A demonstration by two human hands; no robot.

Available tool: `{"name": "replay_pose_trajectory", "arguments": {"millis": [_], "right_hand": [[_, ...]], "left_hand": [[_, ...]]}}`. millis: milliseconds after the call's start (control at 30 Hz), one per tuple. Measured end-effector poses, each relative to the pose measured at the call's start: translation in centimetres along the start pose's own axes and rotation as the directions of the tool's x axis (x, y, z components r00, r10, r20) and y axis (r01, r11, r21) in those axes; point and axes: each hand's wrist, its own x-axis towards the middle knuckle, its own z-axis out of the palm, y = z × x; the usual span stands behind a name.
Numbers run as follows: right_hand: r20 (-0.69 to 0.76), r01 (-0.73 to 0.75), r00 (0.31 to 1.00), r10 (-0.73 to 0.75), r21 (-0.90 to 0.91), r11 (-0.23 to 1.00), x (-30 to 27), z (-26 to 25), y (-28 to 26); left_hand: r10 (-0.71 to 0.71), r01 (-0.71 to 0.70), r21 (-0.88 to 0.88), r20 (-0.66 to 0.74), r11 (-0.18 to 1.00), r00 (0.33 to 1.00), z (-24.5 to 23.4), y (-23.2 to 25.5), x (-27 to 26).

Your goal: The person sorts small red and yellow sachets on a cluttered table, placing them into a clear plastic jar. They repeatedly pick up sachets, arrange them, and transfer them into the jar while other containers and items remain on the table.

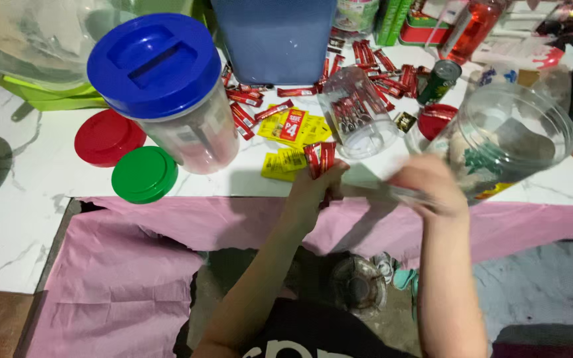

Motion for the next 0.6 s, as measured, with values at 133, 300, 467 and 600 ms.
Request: {"name": "replay_pose_trajectory", "arguments": {"millis": [133, 300, 467, 600], "right_hand": [[-0.096, 0.144, 0.988, -0.122, 0.268, 0.953, -0.2, 0.5, 0.5], [-0.010, -0.130, 0.991, 0.135, 0.206, 0.970, 1.8, 0.0, -1.4], [-0.002, -0.073, 0.997, 0.076, 0.292, 0.954, 2.0, -0.3, -3.4], [0.155, 0.165, 0.804, -0.574, 0.869, 0.467, 4.8, 0.3, -4.8]], "left_hand": [[-0.030, 0.029, -0.024, -0.024, 0.999, 0.999, -0.3, 0.6, 0.1], [-0.056, 0.055, -0.037, -0.040, 0.998, 0.998, -0.9, 1.7, 0.8], [-0.063, 0.063, 0.011, -0.054, 0.998, 0.997, -1.6, 2.5, 0.5], [-0.094, 0.098, 0.036, -0.109, 0.994, 0.990, -1.7, 3.9, 2.2]]}}
